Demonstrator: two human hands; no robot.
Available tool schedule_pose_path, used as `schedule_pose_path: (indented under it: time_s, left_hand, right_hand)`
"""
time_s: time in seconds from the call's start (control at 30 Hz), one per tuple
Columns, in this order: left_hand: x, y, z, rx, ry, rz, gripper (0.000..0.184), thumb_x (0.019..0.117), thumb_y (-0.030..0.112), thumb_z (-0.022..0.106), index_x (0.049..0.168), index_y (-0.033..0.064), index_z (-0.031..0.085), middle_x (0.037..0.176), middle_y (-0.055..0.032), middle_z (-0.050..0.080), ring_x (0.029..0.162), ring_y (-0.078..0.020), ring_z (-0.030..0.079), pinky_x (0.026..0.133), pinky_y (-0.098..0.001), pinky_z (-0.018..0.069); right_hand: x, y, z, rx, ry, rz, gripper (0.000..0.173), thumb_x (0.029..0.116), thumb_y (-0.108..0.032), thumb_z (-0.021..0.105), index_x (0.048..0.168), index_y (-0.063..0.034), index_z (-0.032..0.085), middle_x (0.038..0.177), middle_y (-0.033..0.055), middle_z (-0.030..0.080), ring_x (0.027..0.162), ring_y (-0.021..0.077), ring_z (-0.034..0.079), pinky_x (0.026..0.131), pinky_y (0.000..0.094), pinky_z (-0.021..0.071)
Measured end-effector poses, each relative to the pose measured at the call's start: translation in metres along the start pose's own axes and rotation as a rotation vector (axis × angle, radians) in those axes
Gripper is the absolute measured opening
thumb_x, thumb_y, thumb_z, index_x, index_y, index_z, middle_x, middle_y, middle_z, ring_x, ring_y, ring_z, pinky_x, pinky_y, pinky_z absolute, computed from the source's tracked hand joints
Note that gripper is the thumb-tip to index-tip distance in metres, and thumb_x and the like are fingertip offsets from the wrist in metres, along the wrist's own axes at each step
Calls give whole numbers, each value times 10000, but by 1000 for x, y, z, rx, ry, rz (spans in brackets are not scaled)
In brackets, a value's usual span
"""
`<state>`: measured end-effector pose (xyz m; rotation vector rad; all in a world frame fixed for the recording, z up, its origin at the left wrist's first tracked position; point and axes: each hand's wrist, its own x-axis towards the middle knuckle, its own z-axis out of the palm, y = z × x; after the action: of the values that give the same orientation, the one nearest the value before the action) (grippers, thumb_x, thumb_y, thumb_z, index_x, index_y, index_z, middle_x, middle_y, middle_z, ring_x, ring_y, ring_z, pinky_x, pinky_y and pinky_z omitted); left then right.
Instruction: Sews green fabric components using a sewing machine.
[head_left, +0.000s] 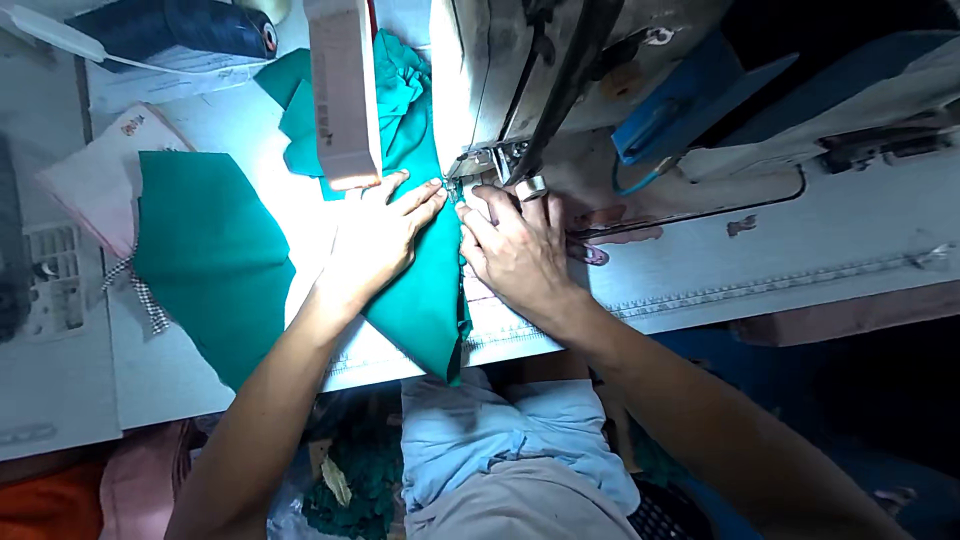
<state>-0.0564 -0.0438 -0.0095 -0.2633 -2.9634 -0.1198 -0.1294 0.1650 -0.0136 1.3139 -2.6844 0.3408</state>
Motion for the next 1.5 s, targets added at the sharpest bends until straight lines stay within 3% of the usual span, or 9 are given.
schedule_pose_path:
  time_s: [0.27,0.37,0.5,0.67,0.9,1.13,1.23,1.33,1.5]
  left_hand:
    - [-1,3,5,20,9,-28,561,972,39,454,1457,282,594,1525,74,550,1425,-285,478,1095,-542,362]
    - [-20,25,-6,-15,105,-210,461,985,74,499,1417,184,618,1515,-44,551,1407,-316,486,1123,-553,371]
    - [-46,50,-12,-25,56,-710,693,1003,633,455,1309,21,566,1335,-261,535,1263,-480,502,918,-664,429]
    - [-24,41,-17,-378,179,-602,285,1041,340,538,1036,63,604,946,-85,633,899,-220,629,787,-416,513]
    - [-22,21,-24,-738,216,-881,359,967,298,691,1243,104,567,1113,-85,682,994,-164,664,875,-389,544]
    - [-41,24,-40,-685,-86,-844,651,955,508,657,1460,152,452,1274,-140,648,1095,-287,663,896,-550,538]
    - [-65,36,-56,-931,-3,-766,660,934,257,745,1511,229,425,1358,-1,652,1066,-114,695,847,-357,606]
    - [-66,17,-57,-1066,-7,-826,448,964,140,705,1356,132,488,1095,-6,716,850,-42,711,713,-226,609]
    - [-46,-1,-55,-408,-238,-820,605,952,567,638,1280,63,574,929,-186,686,885,-376,681,777,-618,522]
  right_hand:
    - [-4,-3,0,67,44,63,357,1042,-282,509,1333,-173,685,1382,128,615,1297,408,513,980,606,405]
    - [-17,-13,-6,98,136,180,333,1036,-344,530,1165,-78,683,1116,141,666,1071,364,601,852,545,448]
    - [-29,-27,-8,110,70,293,460,1001,-524,552,972,-83,679,919,115,660,945,338,619,855,536,427]
    - [-21,-31,-12,442,5,215,241,1024,-275,607,953,-47,641,916,116,627,866,277,625,772,449,516]
    - [-18,-13,-32,1095,-143,444,183,1070,-258,562,1000,-90,537,713,42,563,511,103,552,459,241,489]
    - [-24,-20,-26,741,-107,388,252,1012,-204,646,1212,-82,553,738,15,589,587,112,572,550,304,509]
    - [-26,-19,-27,736,-109,360,253,1015,-192,632,1233,-87,559,738,12,583,585,121,556,551,314,496]
    - [-27,-21,-30,775,-133,337,255,1025,-185,621,1252,-100,541,703,15,567,524,113,530,477,284,469]
    - [-21,-26,-27,599,-139,310,281,1014,-192,633,1256,-64,571,723,41,614,580,169,601,554,380,528]
